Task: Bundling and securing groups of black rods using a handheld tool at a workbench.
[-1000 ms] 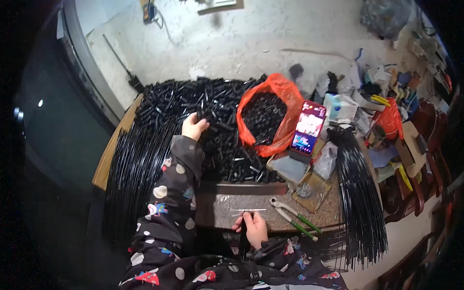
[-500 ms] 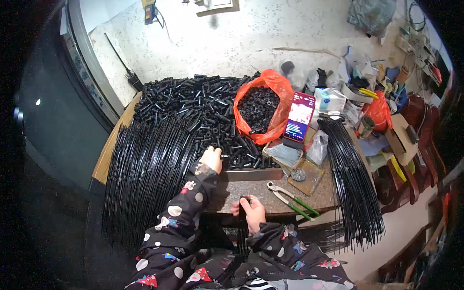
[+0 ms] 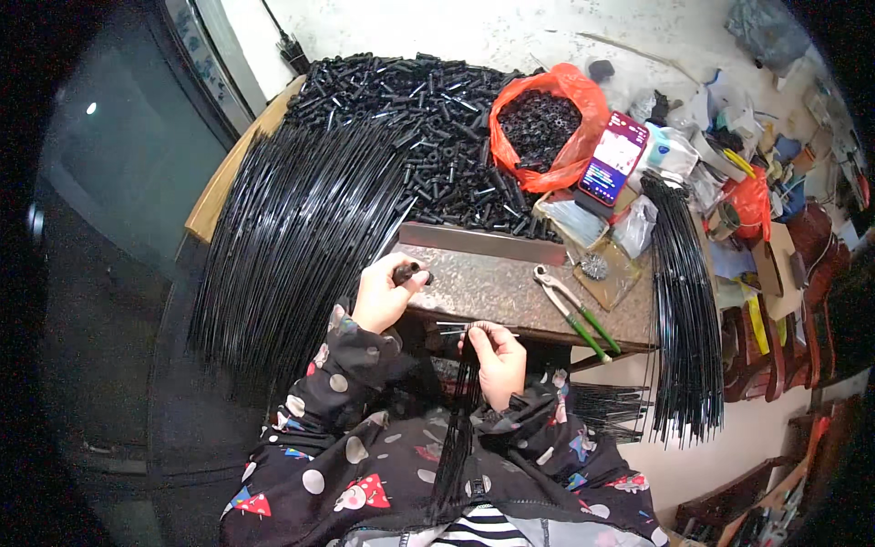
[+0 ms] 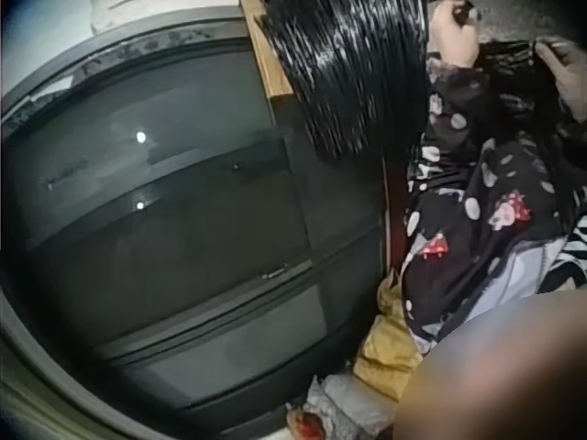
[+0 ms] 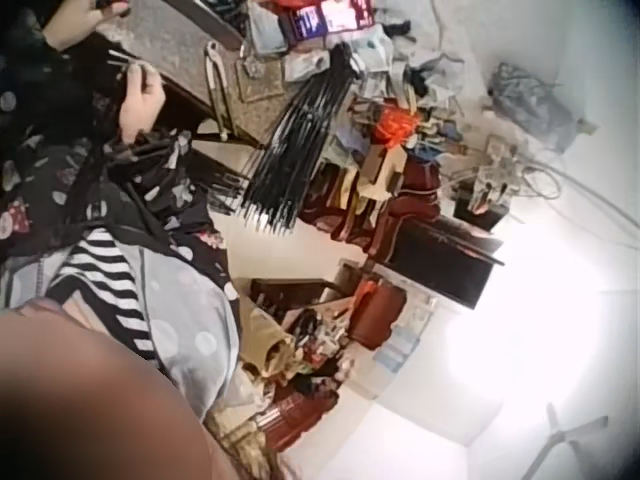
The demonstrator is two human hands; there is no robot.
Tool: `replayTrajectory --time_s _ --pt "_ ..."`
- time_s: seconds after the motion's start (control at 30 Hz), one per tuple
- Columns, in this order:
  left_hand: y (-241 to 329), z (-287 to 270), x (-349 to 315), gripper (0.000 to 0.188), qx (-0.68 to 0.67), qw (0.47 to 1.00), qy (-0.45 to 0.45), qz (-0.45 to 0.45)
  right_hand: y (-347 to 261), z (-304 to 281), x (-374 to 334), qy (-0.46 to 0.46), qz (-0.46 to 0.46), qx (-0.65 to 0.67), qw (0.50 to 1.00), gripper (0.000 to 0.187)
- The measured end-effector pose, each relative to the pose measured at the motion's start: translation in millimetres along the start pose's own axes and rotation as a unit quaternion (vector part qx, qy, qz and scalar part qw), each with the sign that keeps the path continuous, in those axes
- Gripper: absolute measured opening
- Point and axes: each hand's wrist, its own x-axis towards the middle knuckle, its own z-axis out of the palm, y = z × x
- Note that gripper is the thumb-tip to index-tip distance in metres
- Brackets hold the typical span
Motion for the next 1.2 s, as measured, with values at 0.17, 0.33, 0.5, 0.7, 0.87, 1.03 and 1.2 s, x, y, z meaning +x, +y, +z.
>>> replayTrajectory --time_s 0.17,0.33,0.5,0.7,0.87,1.03,1.2 --pt "-23.4 3.8 -16.4 0.010 -0.098 0.995 -0.013 -0.033 -21.1 14.8 -5.4 0.025 0.024 0.020 0.999 0.011" --pt "-35.1 16.3 -33.4 0.008 -0.186 0.977 -0.018 -0.102 25.4 -2.8 8.1 0.051 -0.004 0.037 0.998 0.011" --pt "-33.7 20.1 -30.8 0.008 -0.224 0.966 -0.020 -0.127 25.9 -11.8 17.6 0.043 0.042 0.136 0.989 0.012" --pt "-34.5 20.5 -19.9 0.007 -0.200 0.972 -0.027 -0.120 6.6 2.2 10.0 0.063 0.074 0.069 0.993 0.014" --pt "-50.1 23.5 -14.0 0.009 0.106 0.992 -0.013 0.066 17.9 4.2 22.4 0.083 0.104 0.059 0.989 0.015" --pt "-33.0 24.4 4.7 0.009 -0.383 0.921 0.037 -0.058 17.3 -4.5 23.2 0.041 0.054 0.052 0.996 0.013" --pt "6.0 43.7 14.6 0.011 -0.344 0.938 -0.029 -0.024 13.5 6.5 19.2 0.012 0.038 0.013 0.999 0.011"
